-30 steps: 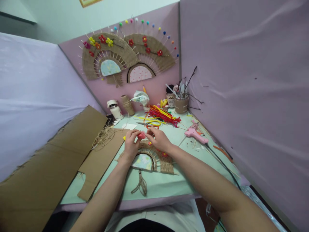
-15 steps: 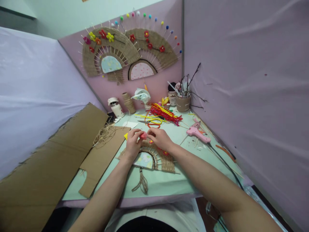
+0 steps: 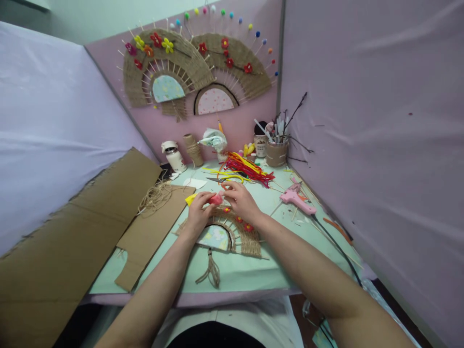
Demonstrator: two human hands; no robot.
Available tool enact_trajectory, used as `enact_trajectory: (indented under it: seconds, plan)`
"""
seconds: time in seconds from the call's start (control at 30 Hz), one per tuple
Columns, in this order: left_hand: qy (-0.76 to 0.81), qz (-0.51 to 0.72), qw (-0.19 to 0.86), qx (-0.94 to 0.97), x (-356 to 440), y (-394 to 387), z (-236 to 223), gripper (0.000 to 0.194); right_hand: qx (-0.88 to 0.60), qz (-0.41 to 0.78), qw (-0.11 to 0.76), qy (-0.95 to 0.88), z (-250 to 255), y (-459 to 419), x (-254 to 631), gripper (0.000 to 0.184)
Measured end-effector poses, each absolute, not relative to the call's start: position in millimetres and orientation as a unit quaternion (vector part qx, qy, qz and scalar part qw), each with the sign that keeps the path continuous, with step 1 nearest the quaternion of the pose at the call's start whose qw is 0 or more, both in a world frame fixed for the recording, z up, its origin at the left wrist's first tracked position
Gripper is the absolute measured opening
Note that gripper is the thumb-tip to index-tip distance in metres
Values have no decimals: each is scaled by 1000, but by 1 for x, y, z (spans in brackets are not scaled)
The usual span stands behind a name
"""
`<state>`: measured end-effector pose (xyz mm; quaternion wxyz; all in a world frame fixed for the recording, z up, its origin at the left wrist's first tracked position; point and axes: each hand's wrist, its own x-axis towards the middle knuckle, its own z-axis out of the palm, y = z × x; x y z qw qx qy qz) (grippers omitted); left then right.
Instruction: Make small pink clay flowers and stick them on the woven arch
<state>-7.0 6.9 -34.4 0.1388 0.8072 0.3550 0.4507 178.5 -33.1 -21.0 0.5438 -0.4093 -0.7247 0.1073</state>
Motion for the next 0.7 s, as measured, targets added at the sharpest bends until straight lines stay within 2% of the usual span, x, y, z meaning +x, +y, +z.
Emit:
enact_trajectory:
  seconds: [0.2, 0.47, 0.7]
  plan:
    - [317, 416, 115, 845, -11, 3, -29, 28, -397, 244, 527, -711, -18, -33, 181, 19]
    - [348, 367, 37, 862, -3, 1, -32, 25, -432, 275, 552, -658, -25, -32, 176, 9]
    - [383, 346, 14, 856, 3, -7, -30, 28, -428, 281, 544, -665, -19, -35, 175, 12]
